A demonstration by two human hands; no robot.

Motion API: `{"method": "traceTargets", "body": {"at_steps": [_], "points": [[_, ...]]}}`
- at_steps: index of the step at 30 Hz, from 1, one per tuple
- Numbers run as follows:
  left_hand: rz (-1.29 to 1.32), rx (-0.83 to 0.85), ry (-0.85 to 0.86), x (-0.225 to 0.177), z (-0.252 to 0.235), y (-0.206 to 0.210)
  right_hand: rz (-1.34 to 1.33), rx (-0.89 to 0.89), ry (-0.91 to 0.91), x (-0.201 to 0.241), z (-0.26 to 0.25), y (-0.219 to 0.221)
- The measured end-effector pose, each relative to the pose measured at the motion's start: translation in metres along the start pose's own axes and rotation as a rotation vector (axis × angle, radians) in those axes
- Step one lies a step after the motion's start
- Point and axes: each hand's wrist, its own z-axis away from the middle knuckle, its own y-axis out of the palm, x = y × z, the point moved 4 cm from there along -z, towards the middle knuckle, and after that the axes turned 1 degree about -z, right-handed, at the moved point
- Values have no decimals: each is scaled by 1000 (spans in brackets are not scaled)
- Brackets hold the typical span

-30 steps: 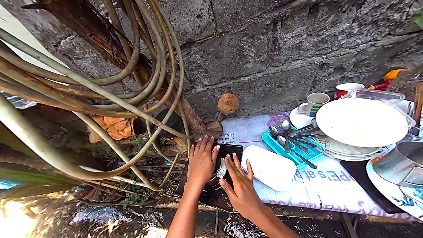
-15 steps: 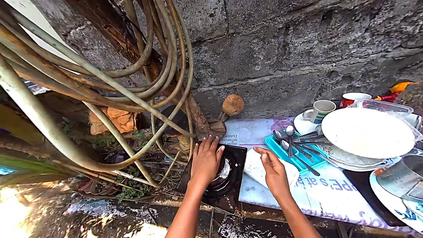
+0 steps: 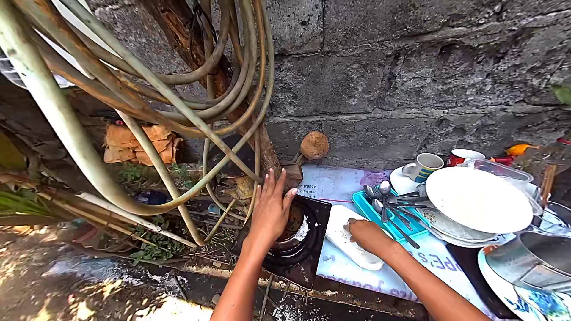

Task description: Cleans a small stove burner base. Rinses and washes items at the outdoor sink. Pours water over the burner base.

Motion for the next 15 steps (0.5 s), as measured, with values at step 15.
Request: {"method": "traceTargets", "body": {"at_steps": [15], "points": [[872, -586, -255, 170, 191, 98, -720, -172, -36, -20, 7, 4]]}}
